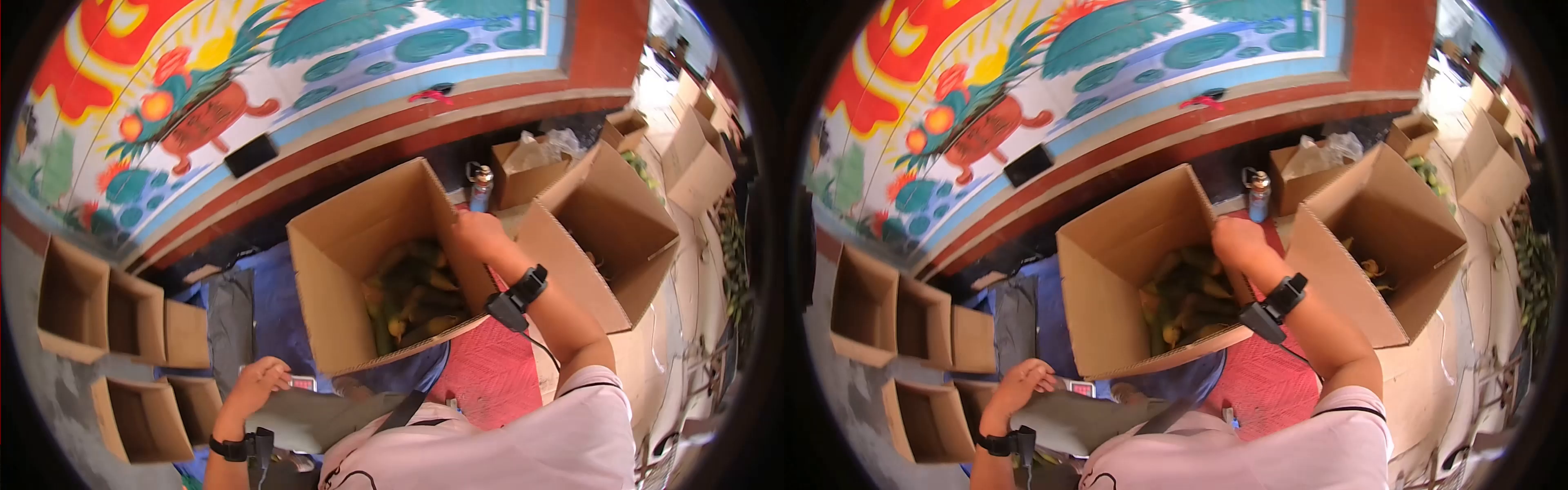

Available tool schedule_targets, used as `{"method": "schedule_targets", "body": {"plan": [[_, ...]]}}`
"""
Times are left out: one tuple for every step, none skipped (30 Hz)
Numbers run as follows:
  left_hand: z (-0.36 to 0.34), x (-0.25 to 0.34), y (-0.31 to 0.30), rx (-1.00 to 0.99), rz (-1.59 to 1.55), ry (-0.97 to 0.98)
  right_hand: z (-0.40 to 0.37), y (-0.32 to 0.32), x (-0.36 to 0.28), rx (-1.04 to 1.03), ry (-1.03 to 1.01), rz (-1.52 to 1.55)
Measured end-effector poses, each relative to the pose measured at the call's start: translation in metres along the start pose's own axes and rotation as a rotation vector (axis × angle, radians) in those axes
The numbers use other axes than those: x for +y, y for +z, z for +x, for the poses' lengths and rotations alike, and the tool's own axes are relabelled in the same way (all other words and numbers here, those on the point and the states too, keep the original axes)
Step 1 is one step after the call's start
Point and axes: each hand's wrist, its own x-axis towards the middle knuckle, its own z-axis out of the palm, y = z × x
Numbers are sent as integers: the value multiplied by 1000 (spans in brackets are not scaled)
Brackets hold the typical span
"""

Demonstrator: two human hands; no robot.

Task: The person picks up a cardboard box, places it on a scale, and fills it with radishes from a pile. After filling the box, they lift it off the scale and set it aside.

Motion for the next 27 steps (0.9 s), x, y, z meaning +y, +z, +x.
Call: {"method": "schedule_targets", "body": {"plan": [[-14,-9,-6,53,37,57,-1,0,-1,13,-20,15],[-28,-20,-13,98,10,52,0,-3,0,-30,-88,-26],[-43,-33,-21,117,-19,45,1,-8,4,-70,-152,-70],[-59,-49,-27,184,-59,39,10,0,16,-91,-68,74],[-74,-65,-33,251,-97,36,7,-2,22,-20,-144,90],[-90,-82,-38,267,-123,32,9,-21,21,-178,-158,6],[-106,-102,-42,344,-164,33,1,-52,6,-319,-61,24],[-120,-124,-44,417,-205,30,19,-39,40,-267,-238,300],[-133,-150,-47,419,-231,19,24,-53,41,-195,-106,251],[-145,-177,-49,511,-182,-7,35,-53,58,-151,-94,188],[-155,-201,-48,605,-131,-34,51,-42,89,-111,-146,76],[-164,-215,-44,602,-160,-42,67,-29,124,-57,-227,-41],[-174,-224,-40,688,21,-113,72,-14,151,32,-277,-119],[-182,-235,-34,767,209,-186,60,-1,155,170,-279,-203],[-186,-249,-26,762,188,-196,47,12,160,307,-267,-284],[-191,-264,-17,838,232,-164,38,27,149,248,-132,-469],[-198,-274,-10,921,280,-139,29,42,143,228,-237,-601],[-203,-278,-3,915,238,-161,20,49,136,119,-263,-688],[-206,-287,4,923,295,-200,17,61,136,57,-282,-742],[-210,-297,11,938,348,-253,14,73,138,15,-297,-772],[-213,-300,17,958,423,-260,13,84,142,-23,-299,-805],[-212,-303,20,975,443,-252,13,94,146,-60,-305,-837],[-212,-301,23,1012,433,-233,10,103,148,-107,-307,-868],[-211,-285,22,996,396,-246,8,110,149,-148,-305,-897],[-209,-276,22,1013,432,-251,7,116,151,-184,-297,-929],[-207,-270,22,1022,469,-249,6,121,155,-224,-287,-963],[-207,-264,22,1035,456,-278,4,125,162,-261,-271,-1003]]}}
